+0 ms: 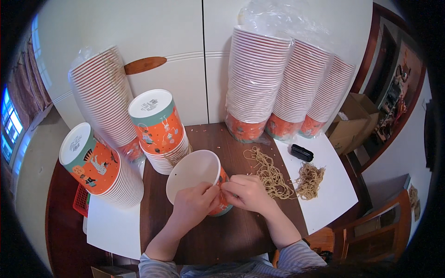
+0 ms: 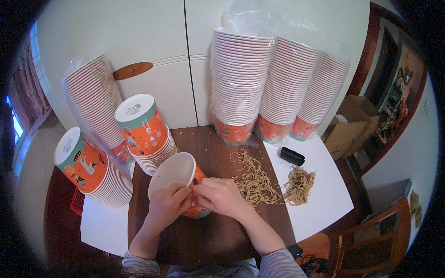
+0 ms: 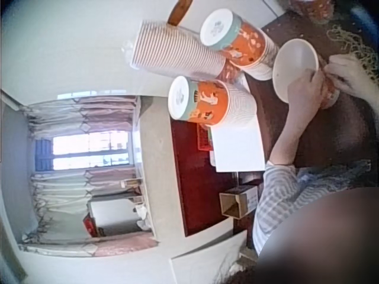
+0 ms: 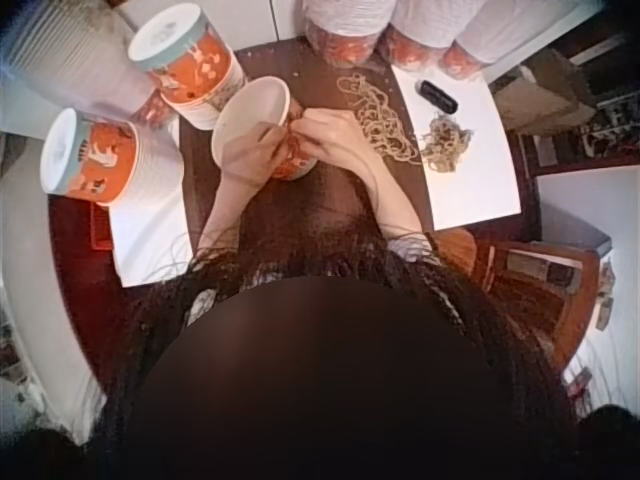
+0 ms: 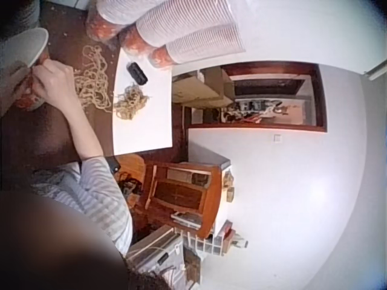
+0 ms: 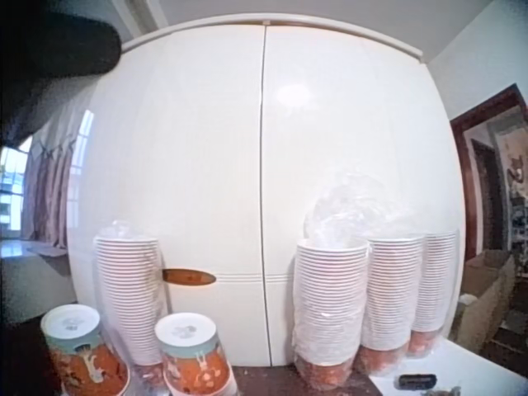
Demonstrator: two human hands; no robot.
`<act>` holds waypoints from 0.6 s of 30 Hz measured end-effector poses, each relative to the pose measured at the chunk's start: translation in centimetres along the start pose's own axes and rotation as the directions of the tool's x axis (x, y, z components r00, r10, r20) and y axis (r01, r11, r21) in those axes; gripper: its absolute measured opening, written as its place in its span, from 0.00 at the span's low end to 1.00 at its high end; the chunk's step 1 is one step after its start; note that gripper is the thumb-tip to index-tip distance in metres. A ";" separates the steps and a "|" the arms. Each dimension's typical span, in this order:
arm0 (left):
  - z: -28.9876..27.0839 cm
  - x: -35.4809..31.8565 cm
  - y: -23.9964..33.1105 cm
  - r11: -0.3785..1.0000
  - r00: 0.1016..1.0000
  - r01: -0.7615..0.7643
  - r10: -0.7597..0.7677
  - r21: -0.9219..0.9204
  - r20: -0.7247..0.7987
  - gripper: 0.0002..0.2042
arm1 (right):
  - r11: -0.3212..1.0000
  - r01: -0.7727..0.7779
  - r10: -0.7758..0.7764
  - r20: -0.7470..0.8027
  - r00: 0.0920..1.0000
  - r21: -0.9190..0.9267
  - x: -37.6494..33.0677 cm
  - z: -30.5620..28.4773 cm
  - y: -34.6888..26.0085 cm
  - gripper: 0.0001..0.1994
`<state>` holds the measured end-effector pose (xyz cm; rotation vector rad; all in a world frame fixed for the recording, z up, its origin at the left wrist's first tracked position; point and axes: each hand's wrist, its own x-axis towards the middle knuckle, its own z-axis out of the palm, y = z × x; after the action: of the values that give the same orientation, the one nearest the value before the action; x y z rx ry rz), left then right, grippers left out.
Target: Securing stacks of paper food containers with rubber bands for packaging.
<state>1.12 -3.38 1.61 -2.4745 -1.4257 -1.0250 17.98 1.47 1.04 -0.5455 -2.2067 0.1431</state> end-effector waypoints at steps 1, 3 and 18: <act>0.0 0.0 0.0 1.000 1.000 0.000 0.000 0.000 0.000 0.06 | 1.000 -0.005 0.004 0.008 1.000 0.004 0.0 0.0 0.0 0.07; 0.1 0.0 0.0 1.000 1.000 -0.011 0.011 -0.001 -0.027 0.06 | 1.000 -0.010 0.010 0.016 1.000 0.007 -0.1 0.1 0.1 0.07; 0.2 -0.1 -0.3 0.998 0.998 -0.054 0.055 0.035 -0.034 0.07 | 0.978 -0.139 0.123 0.107 0.987 0.154 -0.4 0.3 0.3 0.06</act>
<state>0.98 -3.21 1.28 -2.4443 -1.3470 -1.0196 18.03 1.62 0.46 -0.6041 -2.2284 0.4221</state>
